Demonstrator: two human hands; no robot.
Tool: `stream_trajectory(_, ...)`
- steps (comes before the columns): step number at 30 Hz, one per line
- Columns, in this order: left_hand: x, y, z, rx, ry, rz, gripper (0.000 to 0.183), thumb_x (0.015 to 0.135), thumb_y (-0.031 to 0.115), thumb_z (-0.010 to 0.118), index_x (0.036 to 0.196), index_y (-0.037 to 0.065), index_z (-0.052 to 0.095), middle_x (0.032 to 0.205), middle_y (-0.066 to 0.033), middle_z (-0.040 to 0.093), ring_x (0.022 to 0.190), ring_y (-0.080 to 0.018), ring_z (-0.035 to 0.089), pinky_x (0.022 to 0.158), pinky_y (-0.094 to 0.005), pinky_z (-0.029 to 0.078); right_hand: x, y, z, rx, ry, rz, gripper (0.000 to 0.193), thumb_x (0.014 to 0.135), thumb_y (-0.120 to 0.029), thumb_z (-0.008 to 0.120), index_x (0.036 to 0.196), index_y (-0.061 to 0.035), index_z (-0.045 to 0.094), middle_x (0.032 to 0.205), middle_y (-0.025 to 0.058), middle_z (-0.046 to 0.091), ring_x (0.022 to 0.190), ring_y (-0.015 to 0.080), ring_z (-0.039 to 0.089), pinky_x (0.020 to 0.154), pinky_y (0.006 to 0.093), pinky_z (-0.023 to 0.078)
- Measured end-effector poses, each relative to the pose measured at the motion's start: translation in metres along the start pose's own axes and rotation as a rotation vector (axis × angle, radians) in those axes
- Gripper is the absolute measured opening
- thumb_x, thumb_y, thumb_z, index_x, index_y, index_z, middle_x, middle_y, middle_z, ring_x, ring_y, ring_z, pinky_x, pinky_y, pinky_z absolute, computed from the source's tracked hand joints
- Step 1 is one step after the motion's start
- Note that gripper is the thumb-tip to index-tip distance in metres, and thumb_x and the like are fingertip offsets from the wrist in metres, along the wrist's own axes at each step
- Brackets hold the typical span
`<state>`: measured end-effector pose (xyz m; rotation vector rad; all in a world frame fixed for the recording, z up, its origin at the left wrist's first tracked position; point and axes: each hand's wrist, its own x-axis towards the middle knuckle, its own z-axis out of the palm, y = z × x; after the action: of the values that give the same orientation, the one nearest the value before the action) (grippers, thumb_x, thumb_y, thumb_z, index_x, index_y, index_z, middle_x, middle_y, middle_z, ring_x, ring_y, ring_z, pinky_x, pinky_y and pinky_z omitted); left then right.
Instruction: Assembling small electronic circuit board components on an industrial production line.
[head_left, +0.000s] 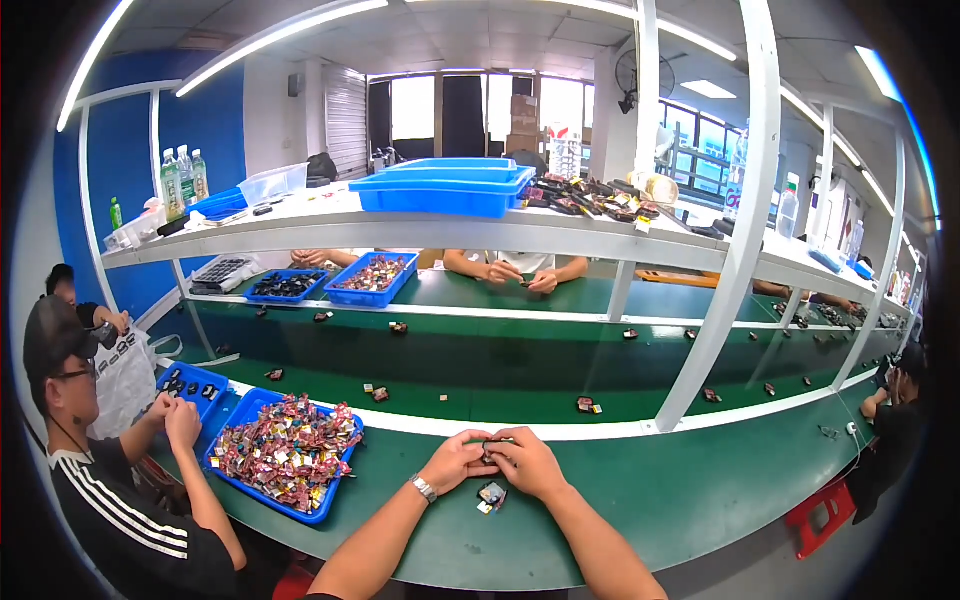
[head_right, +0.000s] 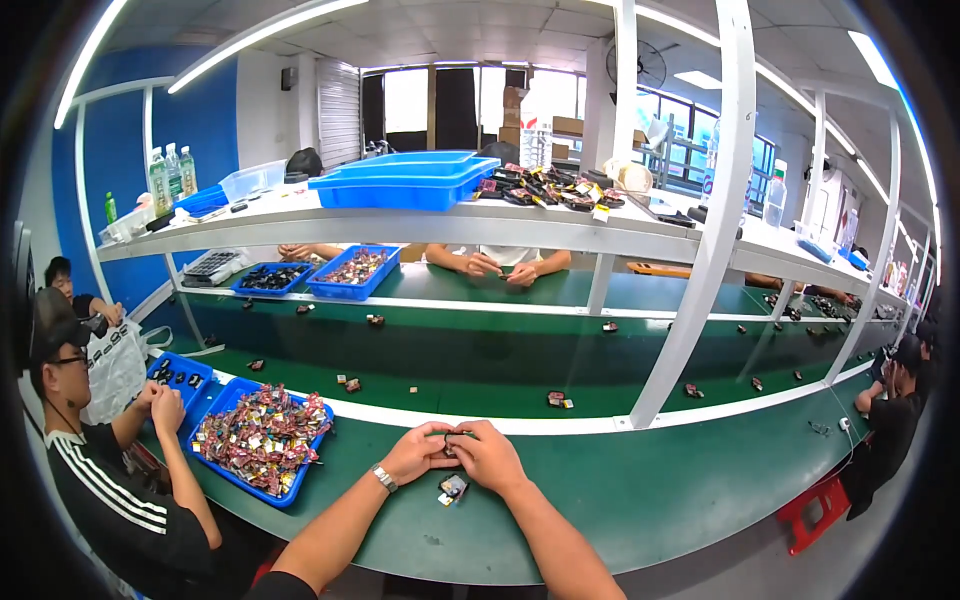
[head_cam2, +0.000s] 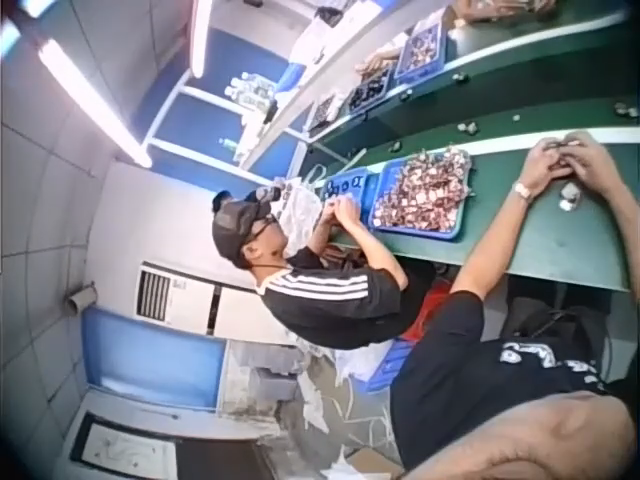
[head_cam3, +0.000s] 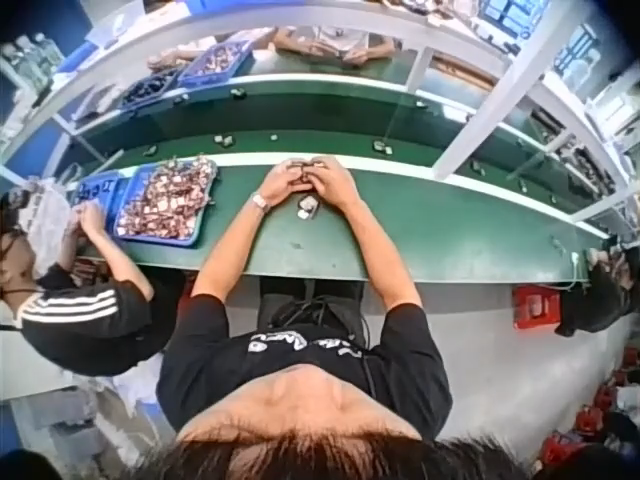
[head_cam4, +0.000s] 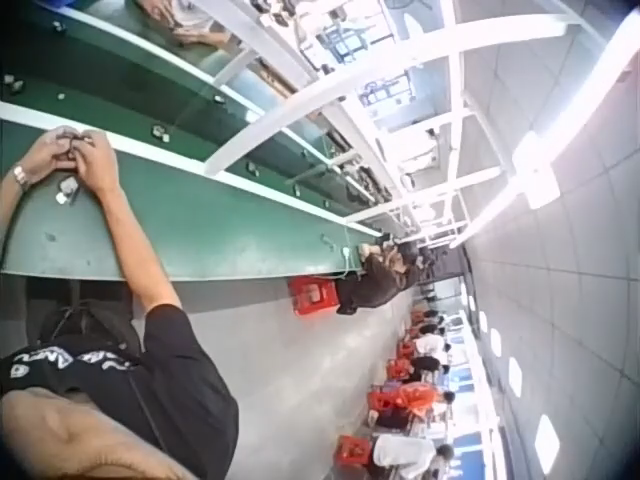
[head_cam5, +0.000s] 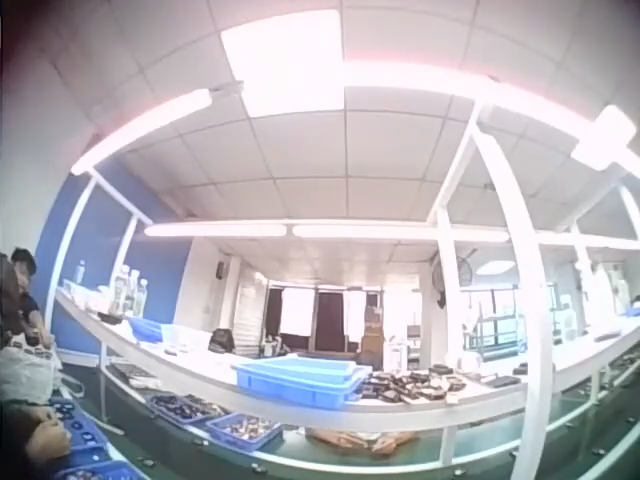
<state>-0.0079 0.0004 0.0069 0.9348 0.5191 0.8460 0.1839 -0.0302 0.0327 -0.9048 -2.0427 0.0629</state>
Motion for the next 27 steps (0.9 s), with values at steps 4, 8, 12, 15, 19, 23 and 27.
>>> stream_trajectory(4, 0.001, 0.000, 0.002, 0.019, 0.012, 0.015, 0.026, 0.097, 0.008, 0.049, 0.123, 0.003, 0.045, 0.114, -0.0122, 0.059, 0.108, -0.0241, 0.062, 0.098, -0.0443, 0.051, -0.001, 0.002, -0.001, -0.055, -0.019, 0.064, 0.022, 0.076, -0.008, 0.073, 0.096, -0.0127, 0.070, 0.107, 0.0041, 0.061, 0.097, 0.0235, 0.061, 0.076, 0.0350, 0.054)
stream_trajectory(8, 0.003, -0.004, 0.003, 0.063, 0.040, 0.025, 0.026, 0.098, 0.006, 0.046, 0.124, 0.004, 0.045, 0.112, -0.0112, 0.059, 0.105, -0.0216, 0.062, 0.093, -0.0389, 0.055, 0.000, 0.003, -0.003, -0.096, -0.044, 0.009, 0.022, 0.075, -0.008, 0.073, 0.096, -0.0128, 0.069, 0.109, 0.0050, 0.060, 0.102, 0.0255, 0.059, 0.081, 0.0364, 0.053)
stream_trajectory(12, 0.002, -0.003, 0.006, 0.110, 0.057, 0.025, 0.026, 0.097, 0.004, 0.048, 0.123, 0.004, 0.045, 0.113, -0.0107, 0.059, 0.106, -0.0219, 0.062, 0.095, -0.0405, 0.053, 0.002, 0.002, -0.001, -0.114, -0.036, -0.023, 0.020, 0.074, -0.007, 0.072, 0.093, -0.0116, 0.068, 0.112, 0.0062, 0.060, 0.104, 0.0276, 0.057, 0.085, 0.0387, 0.051)
stream_trajectory(15, 0.002, -0.004, 0.008, 0.151, 0.064, 0.056, 0.027, 0.097, 0.004, 0.046, 0.125, 0.003, 0.045, 0.113, -0.0103, 0.059, 0.106, -0.0218, 0.062, 0.095, -0.0391, 0.054, 0.002, 0.001, -0.004, -0.142, -0.093, -0.010, 0.020, 0.074, -0.008, 0.072, 0.092, -0.0110, 0.067, 0.117, 0.0065, 0.058, 0.106, 0.0284, 0.057, 0.088, 0.0390, 0.049)
stream_trajectory(19, 0.003, -0.004, 0.011, 0.166, 0.060, 0.047, 0.029, 0.097, 0.003, 0.045, 0.127, 0.003, 0.046, 0.114, -0.0106, 0.058, 0.107, -0.0217, 0.062, 0.095, -0.0380, 0.054, 0.001, 0.007, -0.006, -0.097, -0.145, 0.035, 0.019, 0.074, -0.008, 0.072, 0.093, -0.0110, 0.068, 0.119, 0.0067, 0.058, 0.109, 0.0286, 0.055, 0.091, 0.0387, 0.048)
stream_trajectory(23, 0.002, -0.004, 0.008, 0.218, 0.065, 0.044, 0.030, 0.097, 0.003, 0.044, 0.127, 0.003, 0.047, 0.116, -0.0113, 0.058, 0.108, -0.0218, 0.061, 0.096, -0.0381, 0.054, -0.002, 0.008, -0.005, -0.002, -0.176, 0.084, 0.015, 0.077, -0.010, 0.071, 0.092, -0.0111, 0.069, 0.119, 0.0063, 0.058, 0.113, 0.0278, 0.052, 0.094, 0.0381, 0.046)
stream_trajectory(27, 0.004, -0.004, 0.007, 0.169, 0.030, 0.051, 0.032, 0.095, 0.000, 0.046, 0.127, 0.002, 0.046, 0.120, -0.0118, 0.057, 0.112, -0.0218, 0.059, 0.097, -0.0381, 0.052, -0.006, 0.011, -0.005, 0.122, -0.174, 0.230, 0.010, 0.081, -0.014, 0.070, 0.091, -0.0114, 0.071, 0.119, 0.0054, 0.059, 0.115, 0.0271, 0.051, 0.097, 0.0370, 0.044)
